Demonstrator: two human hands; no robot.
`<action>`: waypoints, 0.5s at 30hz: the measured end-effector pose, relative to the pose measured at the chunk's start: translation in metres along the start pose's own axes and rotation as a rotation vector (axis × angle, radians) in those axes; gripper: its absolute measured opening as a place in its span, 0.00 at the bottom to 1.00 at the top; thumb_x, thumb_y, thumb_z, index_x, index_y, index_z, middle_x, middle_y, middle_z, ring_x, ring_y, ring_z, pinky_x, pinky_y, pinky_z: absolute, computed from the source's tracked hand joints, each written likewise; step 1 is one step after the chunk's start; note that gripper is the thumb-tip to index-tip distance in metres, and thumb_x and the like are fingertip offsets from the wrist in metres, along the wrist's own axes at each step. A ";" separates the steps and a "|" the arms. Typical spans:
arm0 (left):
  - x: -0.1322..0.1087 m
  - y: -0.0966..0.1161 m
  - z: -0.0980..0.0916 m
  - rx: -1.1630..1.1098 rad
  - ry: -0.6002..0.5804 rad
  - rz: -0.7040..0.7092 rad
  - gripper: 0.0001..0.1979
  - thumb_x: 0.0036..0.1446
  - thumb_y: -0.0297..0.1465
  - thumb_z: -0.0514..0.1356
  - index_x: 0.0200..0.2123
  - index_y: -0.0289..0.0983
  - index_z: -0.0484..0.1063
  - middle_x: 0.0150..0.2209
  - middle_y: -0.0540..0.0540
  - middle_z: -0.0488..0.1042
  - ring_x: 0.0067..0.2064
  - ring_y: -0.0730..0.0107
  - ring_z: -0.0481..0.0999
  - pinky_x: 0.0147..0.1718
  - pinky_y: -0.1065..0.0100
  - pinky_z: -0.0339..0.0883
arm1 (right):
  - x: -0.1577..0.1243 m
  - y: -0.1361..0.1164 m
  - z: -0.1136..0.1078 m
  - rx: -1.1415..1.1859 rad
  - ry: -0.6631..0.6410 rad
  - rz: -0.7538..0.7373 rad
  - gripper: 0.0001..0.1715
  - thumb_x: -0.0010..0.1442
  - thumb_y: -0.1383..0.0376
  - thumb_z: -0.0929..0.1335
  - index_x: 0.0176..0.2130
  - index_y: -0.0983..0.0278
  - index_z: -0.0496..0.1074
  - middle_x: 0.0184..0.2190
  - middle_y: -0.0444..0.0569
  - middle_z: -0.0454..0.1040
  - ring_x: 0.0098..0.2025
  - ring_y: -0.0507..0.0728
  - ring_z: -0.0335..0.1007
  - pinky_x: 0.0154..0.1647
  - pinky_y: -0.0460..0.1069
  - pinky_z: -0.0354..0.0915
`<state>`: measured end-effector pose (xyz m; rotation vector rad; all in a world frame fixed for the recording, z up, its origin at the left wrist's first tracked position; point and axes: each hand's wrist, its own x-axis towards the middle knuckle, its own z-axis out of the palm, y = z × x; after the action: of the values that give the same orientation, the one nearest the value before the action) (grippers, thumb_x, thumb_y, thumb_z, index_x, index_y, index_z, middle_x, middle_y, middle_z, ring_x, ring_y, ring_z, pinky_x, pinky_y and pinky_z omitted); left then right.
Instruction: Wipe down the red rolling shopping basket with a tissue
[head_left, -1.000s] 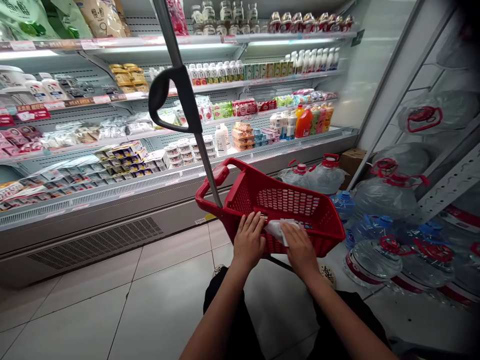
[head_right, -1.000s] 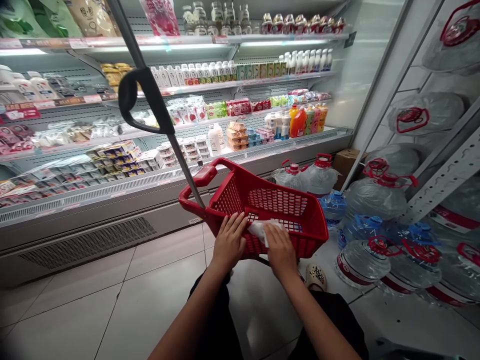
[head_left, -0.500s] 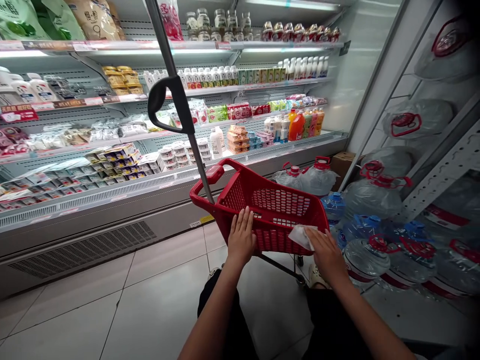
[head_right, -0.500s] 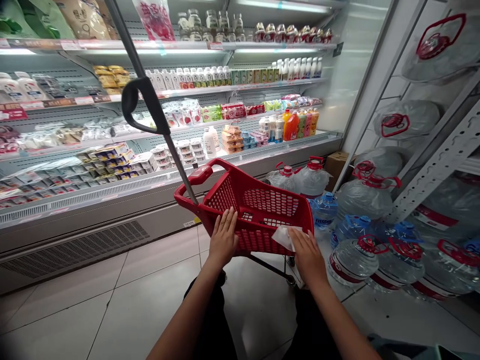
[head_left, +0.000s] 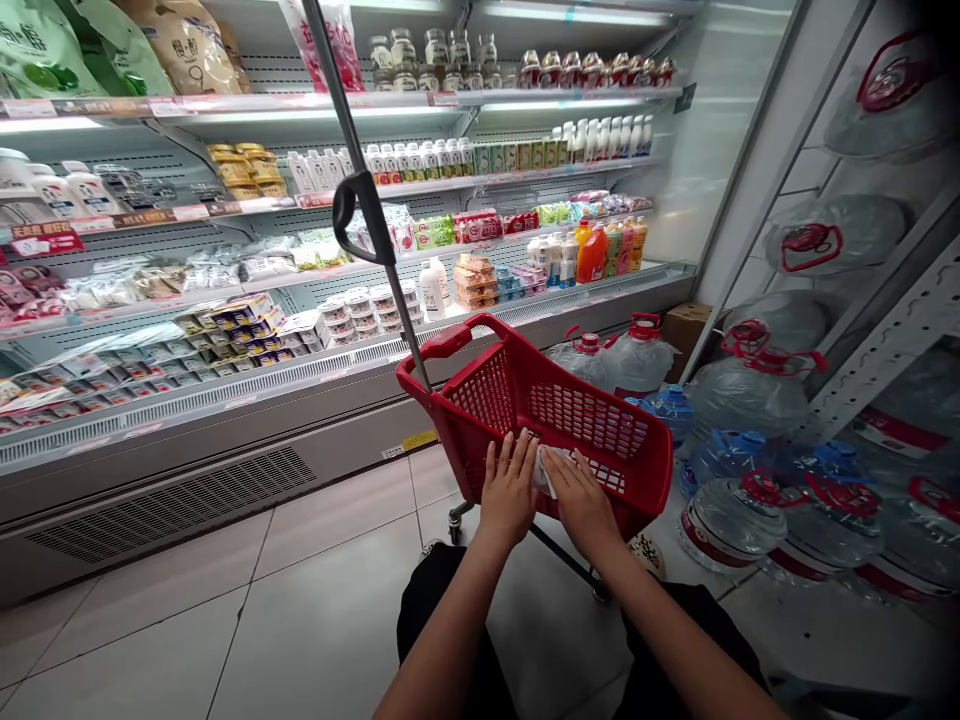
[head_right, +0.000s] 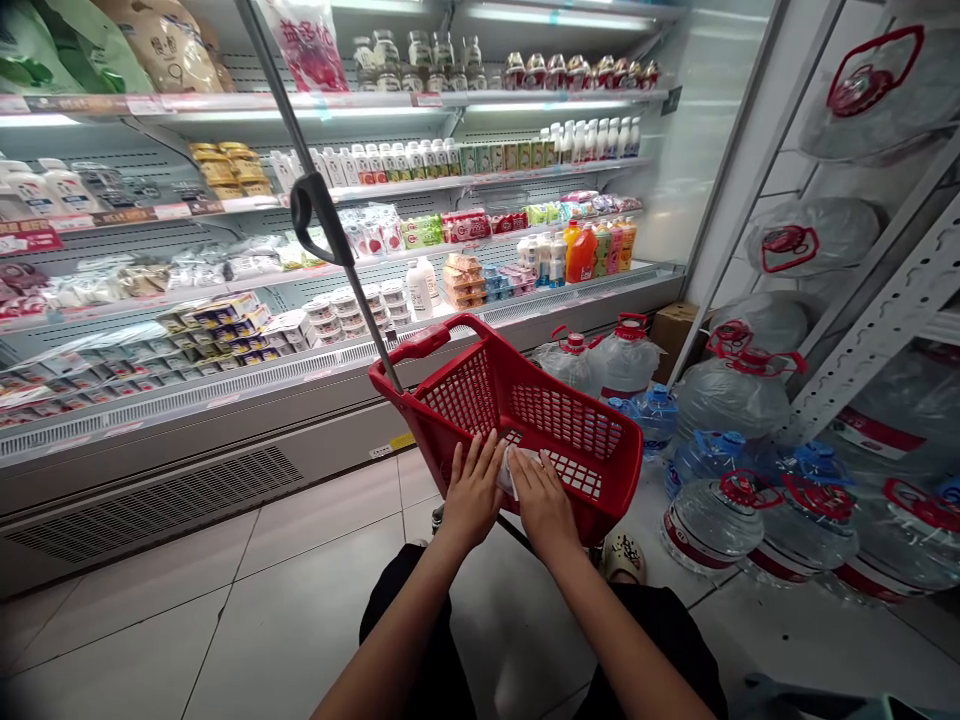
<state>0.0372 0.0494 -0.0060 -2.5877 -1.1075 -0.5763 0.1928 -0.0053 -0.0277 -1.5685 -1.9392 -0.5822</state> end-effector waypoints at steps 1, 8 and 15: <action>0.002 -0.003 0.000 0.001 -0.005 0.003 0.36 0.67 0.35 0.54 0.76 0.41 0.47 0.77 0.48 0.44 0.77 0.57 0.41 0.74 0.45 0.39 | 0.000 0.001 -0.002 0.000 -0.007 -0.005 0.44 0.62 0.78 0.56 0.75 0.68 0.49 0.66 0.58 0.70 0.65 0.60 0.68 0.73 0.63 0.55; 0.028 -0.018 0.004 -0.027 -0.011 -0.072 0.39 0.64 0.31 0.55 0.76 0.37 0.47 0.76 0.44 0.49 0.76 0.58 0.47 0.74 0.47 0.41 | -0.047 0.026 -0.033 -0.072 -0.049 0.047 0.47 0.62 0.80 0.55 0.76 0.64 0.41 0.67 0.55 0.69 0.66 0.58 0.68 0.74 0.63 0.54; 0.007 0.022 0.013 -0.085 0.000 -0.006 0.39 0.65 0.31 0.53 0.76 0.32 0.44 0.76 0.40 0.47 0.76 0.59 0.46 0.74 0.51 0.46 | -0.073 0.011 -0.041 -0.063 -0.051 0.074 0.49 0.63 0.80 0.54 0.77 0.63 0.37 0.68 0.55 0.67 0.67 0.58 0.66 0.73 0.62 0.56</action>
<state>0.0612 0.0439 -0.0166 -2.6571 -1.1149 -0.6382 0.2209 -0.0827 -0.0468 -1.7023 -1.9075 -0.5821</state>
